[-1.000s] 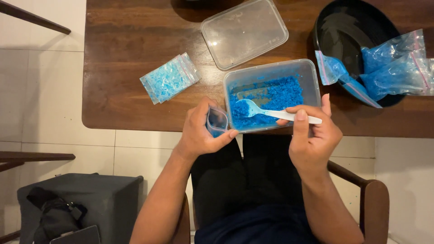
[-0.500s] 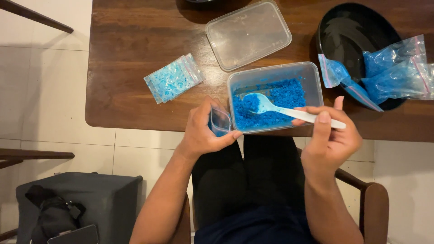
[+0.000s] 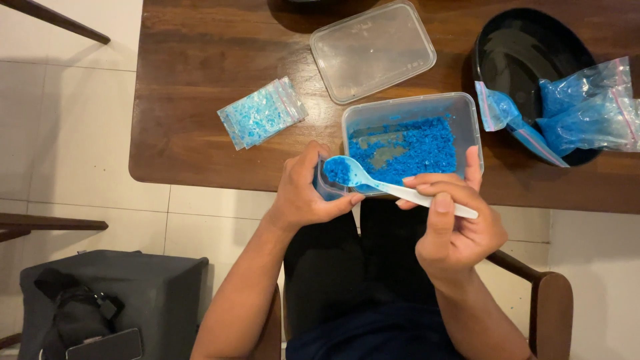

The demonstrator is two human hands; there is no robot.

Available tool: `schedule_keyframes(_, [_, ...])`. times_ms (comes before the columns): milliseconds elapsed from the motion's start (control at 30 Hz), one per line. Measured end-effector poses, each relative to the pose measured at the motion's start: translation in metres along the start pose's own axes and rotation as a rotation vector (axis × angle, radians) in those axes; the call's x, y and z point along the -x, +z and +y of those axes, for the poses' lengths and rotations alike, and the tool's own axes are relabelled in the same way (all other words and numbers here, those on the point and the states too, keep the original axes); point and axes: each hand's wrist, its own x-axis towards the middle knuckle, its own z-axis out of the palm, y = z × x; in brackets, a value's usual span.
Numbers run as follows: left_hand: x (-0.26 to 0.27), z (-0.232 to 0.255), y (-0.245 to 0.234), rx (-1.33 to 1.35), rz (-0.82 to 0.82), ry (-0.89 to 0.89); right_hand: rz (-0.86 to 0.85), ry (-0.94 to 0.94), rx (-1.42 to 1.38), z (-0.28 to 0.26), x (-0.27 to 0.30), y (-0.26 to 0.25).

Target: Scooping blue granules from a container into small plastic bags using a spoon

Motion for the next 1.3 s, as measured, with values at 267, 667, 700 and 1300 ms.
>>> schedule_keyframes(267, [0.000,0.003,-0.001,-0.016,0.006,0.013,-0.081,-0.186,0.028,0.002,-0.001,0.006])
schedule_keyframes(667, [0.001,-0.008,0.006,0.170,0.100,0.055,-0.148,-0.270,-0.213,0.017,0.002,0.014])
schedule_keyframes(700, [0.000,-0.007,0.005,0.170,0.100,0.054,-0.148,-0.269,-0.213,0.019,0.004,0.014])
schedule_keyframes(1300, [-0.002,0.002,-0.003,0.066,-0.016,0.007,0.051,0.064,-0.358,0.048,-0.010,-0.015])
